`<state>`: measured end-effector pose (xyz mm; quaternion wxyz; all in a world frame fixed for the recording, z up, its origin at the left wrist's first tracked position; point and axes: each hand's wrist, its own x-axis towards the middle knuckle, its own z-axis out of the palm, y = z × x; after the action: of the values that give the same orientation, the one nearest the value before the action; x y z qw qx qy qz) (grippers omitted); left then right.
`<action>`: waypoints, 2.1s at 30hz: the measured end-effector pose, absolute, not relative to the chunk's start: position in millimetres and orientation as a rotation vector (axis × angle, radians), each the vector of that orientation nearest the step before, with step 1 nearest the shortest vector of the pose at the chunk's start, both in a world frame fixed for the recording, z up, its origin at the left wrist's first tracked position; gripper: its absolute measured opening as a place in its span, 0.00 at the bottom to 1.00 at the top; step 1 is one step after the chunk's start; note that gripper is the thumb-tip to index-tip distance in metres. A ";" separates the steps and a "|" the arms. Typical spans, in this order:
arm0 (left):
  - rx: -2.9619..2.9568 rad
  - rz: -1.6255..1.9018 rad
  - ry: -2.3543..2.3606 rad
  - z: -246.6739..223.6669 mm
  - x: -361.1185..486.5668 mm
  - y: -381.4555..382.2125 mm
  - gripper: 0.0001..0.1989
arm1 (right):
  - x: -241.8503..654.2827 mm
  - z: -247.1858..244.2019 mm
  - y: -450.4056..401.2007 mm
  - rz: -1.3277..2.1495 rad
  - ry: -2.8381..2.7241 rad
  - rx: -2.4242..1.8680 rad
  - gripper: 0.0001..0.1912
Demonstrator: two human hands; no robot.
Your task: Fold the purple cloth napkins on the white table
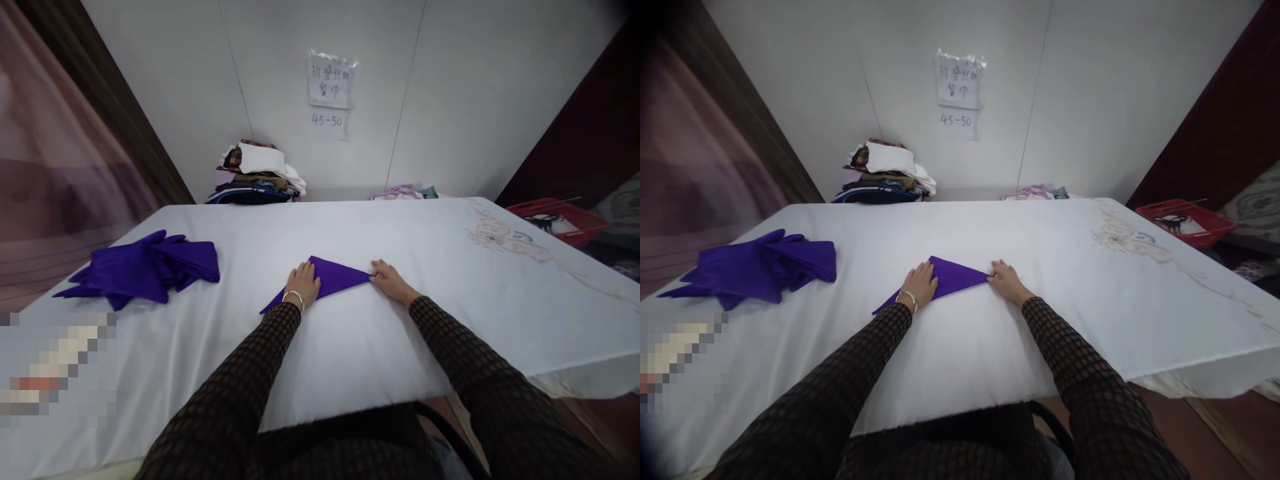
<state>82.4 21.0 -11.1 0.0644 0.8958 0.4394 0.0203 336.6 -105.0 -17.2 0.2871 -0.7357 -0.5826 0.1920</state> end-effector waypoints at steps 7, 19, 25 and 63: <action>2.706 0.059 1.326 -12.3 82.4 21.6 0.29 | 334.5 -10.4 -104.1 0.460 -1.649 -2.089 0.12; 2.697 0.075 1.326 -9.2 82.2 19.9 0.29 | 342.1 -14.1 -104.0 0.318 -1.445 -2.195 0.07; 2.713 0.100 1.324 -13.2 82.7 21.4 0.29 | 283.1 1.0 -104.1 0.044 -1.656 -1.913 0.20; 2.716 0.092 1.255 -14.9 79.0 16.4 0.29 | 210.7 5.4 -21.6 0.426 -2.226 -1.792 0.37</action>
<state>79.0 16.4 -14.9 0.0739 0.9048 0.4182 0.0307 210.7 -21.6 5.4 0.1257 -0.6152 -0.7644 0.1464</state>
